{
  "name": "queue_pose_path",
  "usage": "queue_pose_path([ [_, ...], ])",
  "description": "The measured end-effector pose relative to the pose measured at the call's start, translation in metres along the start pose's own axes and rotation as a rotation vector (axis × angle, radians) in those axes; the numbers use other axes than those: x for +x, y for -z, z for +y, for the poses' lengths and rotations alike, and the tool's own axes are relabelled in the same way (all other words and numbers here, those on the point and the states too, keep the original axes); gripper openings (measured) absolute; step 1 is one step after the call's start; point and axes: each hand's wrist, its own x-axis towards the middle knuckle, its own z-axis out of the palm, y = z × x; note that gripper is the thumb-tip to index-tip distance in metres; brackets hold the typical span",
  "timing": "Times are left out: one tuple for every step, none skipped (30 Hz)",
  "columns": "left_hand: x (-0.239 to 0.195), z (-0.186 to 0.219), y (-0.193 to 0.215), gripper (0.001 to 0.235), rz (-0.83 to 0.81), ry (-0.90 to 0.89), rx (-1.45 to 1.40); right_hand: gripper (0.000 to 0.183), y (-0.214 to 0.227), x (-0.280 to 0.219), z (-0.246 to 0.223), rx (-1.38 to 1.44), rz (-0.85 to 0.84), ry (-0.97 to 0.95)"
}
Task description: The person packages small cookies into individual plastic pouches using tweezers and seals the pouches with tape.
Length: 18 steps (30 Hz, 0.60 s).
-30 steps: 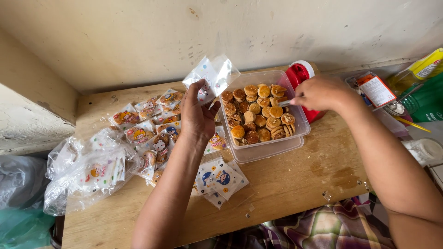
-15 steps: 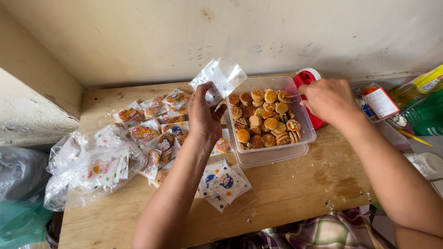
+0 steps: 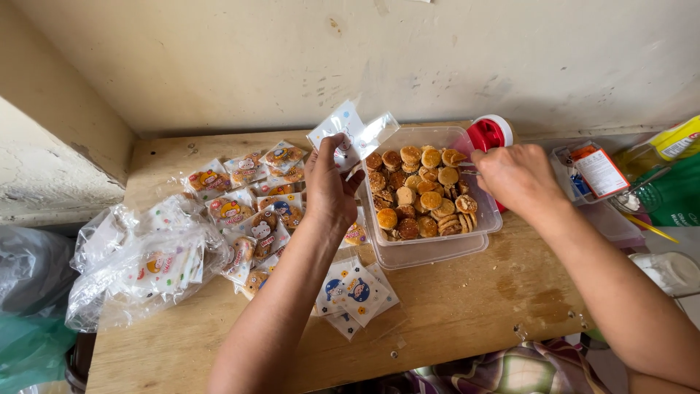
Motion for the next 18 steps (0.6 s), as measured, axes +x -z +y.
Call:
queue_pose_path([
  [0.000, 0.000, 0.000, 0.038, -0.007, 0.006, -0.002, 0.014, -0.005, 0.003, 0.000, 0.001, 0.025, 0.006],
  [-0.001, 0.000, 0.000, 0.037, -0.013, 0.012, -0.005, 0.013, -0.010, 0.005, -0.001, 0.001, 0.050, 0.011],
  [-0.001, 0.001, 0.000, 0.037, -0.012, 0.008, -0.008, 0.013, -0.007, 0.005, 0.000, -0.001, 0.054, 0.015],
  [-0.001, 0.002, 0.000, 0.036, -0.018, 0.007, -0.009, 0.013, -0.005, 0.004, 0.001, -0.012, 0.074, 0.016],
  [-0.001, 0.003, 0.000, 0.036, -0.025, 0.008, -0.010, 0.012, -0.002, 0.002, 0.002, -0.023, 0.092, 0.015],
  [-0.002, 0.005, -0.001, 0.036, -0.024, 0.007, -0.014, 0.012, -0.009, 0.005, 0.003, -0.026, 0.094, 0.018],
  [-0.004, 0.006, -0.001, 0.037, -0.028, 0.006, -0.013, 0.012, -0.016, 0.006, 0.005, -0.037, 0.108, 0.026],
  [-0.005, 0.007, -0.002, 0.038, -0.032, 0.005, -0.012, 0.013, -0.023, 0.008, 0.006, -0.048, 0.122, 0.034],
  [-0.004, 0.006, -0.001, 0.038, -0.033, 0.002, -0.016, 0.013, -0.023, 0.009, 0.007, -0.051, 0.125, 0.035],
  [-0.002, 0.005, -0.001, 0.038, -0.038, 0.001, -0.016, 0.012, -0.024, 0.011, 0.007, -0.069, 0.153, 0.055],
  [0.000, 0.004, 0.001, 0.038, -0.040, -0.001, -0.015, 0.012, -0.025, 0.012, 0.006, -0.086, 0.181, 0.077],
  [0.000, 0.004, 0.001, 0.038, -0.039, -0.004, -0.018, 0.012, -0.023, 0.012, 0.008, -0.087, 0.183, 0.081],
  [0.000, 0.004, 0.001, 0.038, -0.041, -0.004, -0.015, 0.011, -0.021, 0.011, 0.009, -0.095, 0.198, 0.081],
  [-0.001, 0.004, 0.000, 0.037, -0.043, -0.004, -0.013, 0.011, -0.020, 0.010, 0.011, -0.102, 0.213, 0.080],
  [0.000, 0.003, 0.001, 0.037, -0.044, -0.004, -0.014, 0.011, -0.017, 0.011, 0.012, -0.104, 0.213, 0.080],
  [0.001, 0.003, 0.002, 0.037, -0.039, -0.003, -0.013, 0.011, -0.014, 0.012, 0.012, -0.102, 0.220, 0.079],
  [0.002, 0.002, 0.002, 0.036, -0.034, -0.002, -0.011, 0.012, -0.010, 0.012, 0.013, -0.101, 0.228, 0.078],
  [0.005, -0.001, 0.004, 0.036, -0.035, -0.001, -0.012, 0.012, -0.002, 0.011, 0.014, -0.103, 0.227, 0.076],
])
